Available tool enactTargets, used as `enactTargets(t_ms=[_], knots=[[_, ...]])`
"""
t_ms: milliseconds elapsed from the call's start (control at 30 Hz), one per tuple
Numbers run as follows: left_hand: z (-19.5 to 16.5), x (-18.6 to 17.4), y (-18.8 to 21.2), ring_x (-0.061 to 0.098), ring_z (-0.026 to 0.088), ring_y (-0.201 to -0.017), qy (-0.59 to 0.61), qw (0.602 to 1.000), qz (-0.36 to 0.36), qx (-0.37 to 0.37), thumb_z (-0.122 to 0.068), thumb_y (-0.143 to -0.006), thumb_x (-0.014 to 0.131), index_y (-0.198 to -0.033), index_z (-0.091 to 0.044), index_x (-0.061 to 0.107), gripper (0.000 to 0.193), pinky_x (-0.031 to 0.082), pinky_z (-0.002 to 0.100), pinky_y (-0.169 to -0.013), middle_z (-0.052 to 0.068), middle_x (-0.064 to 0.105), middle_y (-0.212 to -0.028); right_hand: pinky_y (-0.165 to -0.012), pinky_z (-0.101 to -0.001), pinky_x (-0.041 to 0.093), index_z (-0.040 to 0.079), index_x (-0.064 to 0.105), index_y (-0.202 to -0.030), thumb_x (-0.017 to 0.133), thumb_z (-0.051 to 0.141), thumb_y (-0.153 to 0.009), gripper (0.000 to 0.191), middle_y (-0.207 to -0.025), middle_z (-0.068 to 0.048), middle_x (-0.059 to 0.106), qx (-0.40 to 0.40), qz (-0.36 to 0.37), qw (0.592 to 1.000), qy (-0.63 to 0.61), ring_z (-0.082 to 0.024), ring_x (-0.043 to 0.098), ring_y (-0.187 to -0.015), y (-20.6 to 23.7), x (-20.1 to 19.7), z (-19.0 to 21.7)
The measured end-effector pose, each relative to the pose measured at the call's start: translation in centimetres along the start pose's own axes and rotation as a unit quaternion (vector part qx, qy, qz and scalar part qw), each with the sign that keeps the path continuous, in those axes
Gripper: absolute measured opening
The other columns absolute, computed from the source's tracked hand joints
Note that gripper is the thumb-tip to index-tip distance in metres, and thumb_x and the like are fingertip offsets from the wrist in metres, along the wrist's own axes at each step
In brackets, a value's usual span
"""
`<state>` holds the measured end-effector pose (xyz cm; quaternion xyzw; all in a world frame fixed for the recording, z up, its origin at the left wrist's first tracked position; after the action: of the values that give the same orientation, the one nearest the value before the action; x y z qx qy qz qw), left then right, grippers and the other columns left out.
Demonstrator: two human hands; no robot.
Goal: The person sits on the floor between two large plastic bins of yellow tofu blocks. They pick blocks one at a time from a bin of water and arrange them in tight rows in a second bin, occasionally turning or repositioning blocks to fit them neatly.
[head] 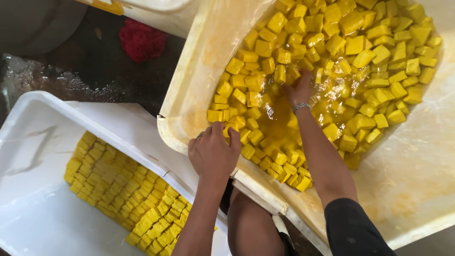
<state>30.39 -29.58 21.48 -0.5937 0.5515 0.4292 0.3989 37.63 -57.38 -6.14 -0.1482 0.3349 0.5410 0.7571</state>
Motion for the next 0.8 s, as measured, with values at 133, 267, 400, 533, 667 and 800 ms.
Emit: enactTargets(t_ms=[133, 267, 400, 533, 667, 800], knots=[[-0.2, 0.0, 0.0, 0.07, 0.031, -0.066, 0.003, 0.999, -0.033, 0.011, -0.025, -0.087, 0.067, -0.086, -0.01, 0.072, 0.016, 0.05, 0.045, -0.068, 0.011, 0.074, -0.076, -0.111, -0.0451, 0.046, 0.006, 0.048, -0.141, 0.088, 0.016, -0.085, 0.07, -0.14, -0.017, 0.058, -0.049, -0.147, 0.98, -0.128, -0.037, 0.058, -0.13, 1.9, -2.0, 0.9], [-0.2, -0.2, 0.2, 0.07, 0.03, -0.066, 0.026, 0.999, -0.039, 0.018, -0.025, -0.088, 0.067, -0.088, -0.009, 0.073, 0.017, 0.05, 0.045, -0.068, 0.011, 0.074, -0.077, -0.105, -0.0429, 0.046, 0.005, 0.044, -0.143, 0.083, 0.022, -0.082, 0.075, -0.14, -0.016, 0.056, 0.045, -0.107, 0.982, -0.147, -0.035, 0.055, -0.123, 5.1, 1.2, 3.7], [0.1, -0.4, 0.2, 0.07, 0.029, -0.067, 0.037, 0.998, -0.054, 0.023, -0.024, -0.088, 0.067, -0.087, -0.009, 0.073, 0.016, 0.049, 0.045, -0.068, 0.009, 0.075, -0.08, -0.112, -0.0447, 0.044, 0.007, 0.044, -0.145, 0.086, 0.02, -0.083, 0.076, -0.143, -0.019, 0.055, -0.036, -0.047, 0.998, -0.031, -0.038, 0.052, -0.133, 8.4, 5.8, 7.6], [0.2, 0.0, 0.4, 0.07, 0.029, -0.068, 0.019, 0.999, -0.035, 0.003, -0.025, -0.087, 0.068, -0.084, -0.009, 0.071, 0.016, 0.05, 0.044, -0.069, 0.009, 0.073, -0.076, -0.108, -0.0471, 0.042, 0.003, 0.035, -0.145, 0.092, 0.02, -0.074, 0.092, -0.141, -0.027, 0.048, -0.029, -0.004, 0.996, -0.081, -0.043, 0.048, -0.13, 9.9, 7.5, 8.4], [0.0, 0.1, 0.4, 0.069, 0.029, -0.065, 0.025, 0.998, -0.05, 0.008, -0.024, -0.087, 0.068, -0.085, -0.01, 0.072, 0.015, 0.049, 0.044, -0.066, 0.009, 0.074, -0.076, -0.107, -0.0463, 0.045, 0.004, 0.031, -0.148, 0.092, 0.014, -0.074, 0.097, -0.144, -0.026, 0.046, -0.052, -0.037, 0.993, -0.102, -0.04, 0.048, -0.131, 9.7, 7.0, 8.4], [0.0, -0.1, 0.4, 0.07, 0.029, -0.068, 0.024, 0.998, -0.049, 0.015, -0.023, -0.089, 0.067, -0.085, -0.01, 0.071, 0.014, 0.049, 0.044, -0.068, 0.008, 0.074, -0.076, -0.089, -0.0346, 0.058, 0.01, 0.028, -0.15, 0.084, 0.012, -0.076, 0.092, -0.138, -0.017, 0.052, 0.138, 0.051, 0.924, -0.352, -0.03, 0.059, -0.117, 8.5, 6.1, 6.5]])
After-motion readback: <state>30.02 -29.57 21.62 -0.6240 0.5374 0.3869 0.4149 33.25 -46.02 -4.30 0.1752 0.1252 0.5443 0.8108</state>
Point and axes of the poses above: each hand's wrist, its own y-axis away from the middle knuckle, its own x-axis out of the palm, z = x × y, the point moved 3 cm from there along -y, towards the middle knuckle
